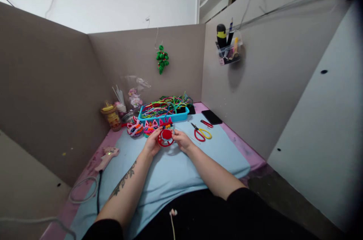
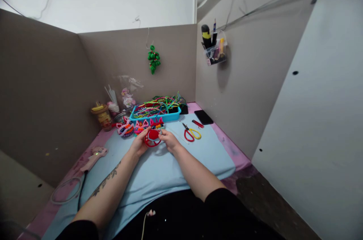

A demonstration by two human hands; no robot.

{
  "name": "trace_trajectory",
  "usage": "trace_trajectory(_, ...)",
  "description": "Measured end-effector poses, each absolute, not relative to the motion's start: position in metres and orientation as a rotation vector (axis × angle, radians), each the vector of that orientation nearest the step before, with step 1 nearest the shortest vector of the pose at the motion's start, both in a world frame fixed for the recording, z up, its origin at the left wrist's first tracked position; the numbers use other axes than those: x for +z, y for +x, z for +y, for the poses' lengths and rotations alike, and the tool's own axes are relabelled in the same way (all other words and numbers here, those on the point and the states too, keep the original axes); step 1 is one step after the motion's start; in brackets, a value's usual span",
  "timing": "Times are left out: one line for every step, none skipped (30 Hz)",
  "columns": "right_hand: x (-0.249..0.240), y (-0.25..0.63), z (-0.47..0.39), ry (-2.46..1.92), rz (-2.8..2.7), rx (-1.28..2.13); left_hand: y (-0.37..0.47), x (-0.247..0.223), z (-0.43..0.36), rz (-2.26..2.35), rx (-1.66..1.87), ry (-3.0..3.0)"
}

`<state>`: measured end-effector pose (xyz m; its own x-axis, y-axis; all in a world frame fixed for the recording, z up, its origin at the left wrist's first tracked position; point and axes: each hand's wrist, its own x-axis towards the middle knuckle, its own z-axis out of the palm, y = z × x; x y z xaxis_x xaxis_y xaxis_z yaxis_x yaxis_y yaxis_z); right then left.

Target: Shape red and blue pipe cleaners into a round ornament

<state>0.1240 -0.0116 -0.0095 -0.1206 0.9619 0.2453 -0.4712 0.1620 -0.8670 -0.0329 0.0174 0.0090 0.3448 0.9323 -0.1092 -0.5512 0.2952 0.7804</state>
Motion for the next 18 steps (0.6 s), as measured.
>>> trace_trajectory(-0.0102, 0.1238, -0.0113, -0.609, -1.068, 1.366, -0.0325, 0.0091, 0.0171, 0.619, 1.074, 0.709)
trace_trajectory(-0.0109, 0.1234, -0.0112, -0.599, -1.074, 1.367, -0.0322, 0.0092, 0.0170, 0.600, 1.071, 0.693)
trace_trajectory(-0.0114, 0.1229, -0.0111, -0.585, -1.082, 1.370, -0.0319, 0.0092, 0.0171, 0.577, 1.075, 0.674)
trace_trajectory(-0.0119, 0.1224, -0.0111, -0.569, -1.089, 1.375, -0.0316, 0.0091, 0.0174, 0.551, 1.077, 0.655)
trace_trajectory(-0.0122, 0.1219, -0.0111, -0.553, -1.095, 1.383, -0.0314, 0.0091, 0.0178, 0.527, 1.077, 0.638)
trace_trajectory(-0.0125, 0.1215, -0.0112, -0.541, -1.095, 1.390, -0.0313, 0.0091, 0.0181, 0.508, 1.071, 0.623)
trace_trajectory(-0.0126, 0.1212, -0.0112, -0.533, -1.091, 1.398, -0.0311, 0.0093, 0.0182, 0.499, 1.059, 0.609)
trace_trajectory(-0.0128, 0.1211, -0.0111, -0.530, -1.083, 1.405, -0.0309, 0.0097, 0.0181, 0.501, 1.044, 0.600)
trace_trajectory(-0.0130, 0.1212, -0.0109, -0.532, -1.073, 1.408, -0.0306, 0.0105, 0.0176, 0.512, 1.033, 0.595)
trace_trajectory(-0.0133, 0.1215, -0.0105, -0.539, -1.064, 1.411, -0.0303, 0.0114, 0.0167, 0.528, 1.032, 0.596)
trace_trajectory(-0.0137, 0.1218, -0.0099, -0.552, -1.057, 1.413, -0.0299, 0.0124, 0.0156, 0.541, 1.043, 0.602)
trace_trajectory(-0.0143, 0.1222, -0.0093, -0.568, -1.055, 1.417, -0.0295, 0.0133, 0.0143, 0.552, 1.058, 0.613)
trace_trajectory(-0.0150, 0.1225, -0.0087, -0.584, -1.056, 1.420, -0.0293, 0.0139, 0.0130, 0.555, 1.073, 0.625)
trace_trajectory(-0.0158, 0.1227, -0.0080, -0.600, -1.059, 1.424, -0.0291, 0.0142, 0.0120, 0.549, 1.086, 0.637)
trace_trajectory(-0.0166, 0.1228, -0.0074, -0.615, -1.062, 1.426, -0.0292, 0.0143, 0.0113, 0.537, 1.094, 0.645)
trace_trajectory(-0.0174, 0.1227, -0.0069, -0.628, -1.061, 1.427, -0.0295, 0.0141, 0.0110, 0.522, 1.094, 0.648)
trace_trajectory(-0.0181, 0.1225, -0.0065, -0.640, -1.057, 1.424, -0.0299, 0.0137, 0.0111, 0.509, 1.091, 0.645)
trace_trajectory(-0.0186, 0.1223, -0.0061, -0.649, -1.051, 1.421, -0.0304, 0.0134, 0.0115, 0.498, 1.087, 0.636)
